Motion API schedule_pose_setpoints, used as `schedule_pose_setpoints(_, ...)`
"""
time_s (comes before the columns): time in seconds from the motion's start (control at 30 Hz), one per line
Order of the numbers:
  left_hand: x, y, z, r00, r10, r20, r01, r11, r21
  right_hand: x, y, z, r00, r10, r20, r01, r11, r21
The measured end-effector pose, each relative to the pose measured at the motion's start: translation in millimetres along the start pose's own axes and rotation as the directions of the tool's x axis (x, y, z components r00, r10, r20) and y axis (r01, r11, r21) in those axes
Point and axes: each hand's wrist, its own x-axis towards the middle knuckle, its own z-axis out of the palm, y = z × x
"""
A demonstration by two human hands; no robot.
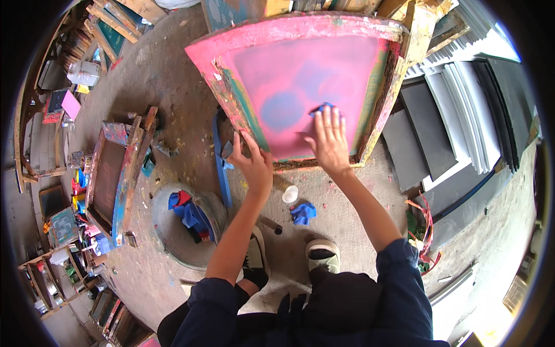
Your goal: The person repeatedly wipes a pink rectangular board with a blue cloth, focusing on circular areas. They occasionally adjust the cloth and reposition the board on a wooden stand. The task continues with consistent rubbing motions across the surface.
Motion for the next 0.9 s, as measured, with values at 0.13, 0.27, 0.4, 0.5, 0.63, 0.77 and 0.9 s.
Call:
schedule_pose_setpoints(0.13, 3, 5, -10, 0.998, 0.042, 0.038, -0.042, 0.999, 0.002, -27, 11, 1, 0.929, -0.234, 0.288, 0.264, 0.962, -0.071)
schedule_pose_setpoints(0.27, 4, -4, -6, 0.998, 0.056, 0.002, -0.056, 0.998, 0.008, -23, 19, -7, 0.974, -0.032, 0.226, 0.074, 0.981, -0.178)
schedule_pose_setpoints(0.4, 1, 6, -3, 1.000, 0.012, 0.014, -0.012, 1.000, -0.004, -16, -1, -4, 0.980, -0.042, 0.193, 0.065, 0.992, -0.112)
schedule_pose_setpoints(0.5, 3, 0, -8, 0.998, 0.052, 0.024, -0.051, 0.997, -0.051, -47, 24, -10, 0.924, -0.221, 0.312, 0.293, 0.933, -0.207)
schedule_pose_setpoints(0.63, 1, -3, -2, 1.000, 0.024, -0.017, -0.025, 0.998, -0.063, -35, 14, -3, 0.977, 0.069, 0.202, -0.030, 0.981, -0.191)
schedule_pose_setpoints(0.77, 3, 3, -4, 1.000, 0.031, 0.000, -0.031, 0.998, -0.051, -42, -6, 5, 0.943, -0.076, 0.323, 0.086, 0.996, -0.018)
schedule_pose_setpoints(0.9, 2, -6, -7, 0.997, 0.077, 0.017, -0.076, 0.997, -0.034, -50, 29, -9, 0.958, -0.149, 0.245, 0.208, 0.950, -0.232)
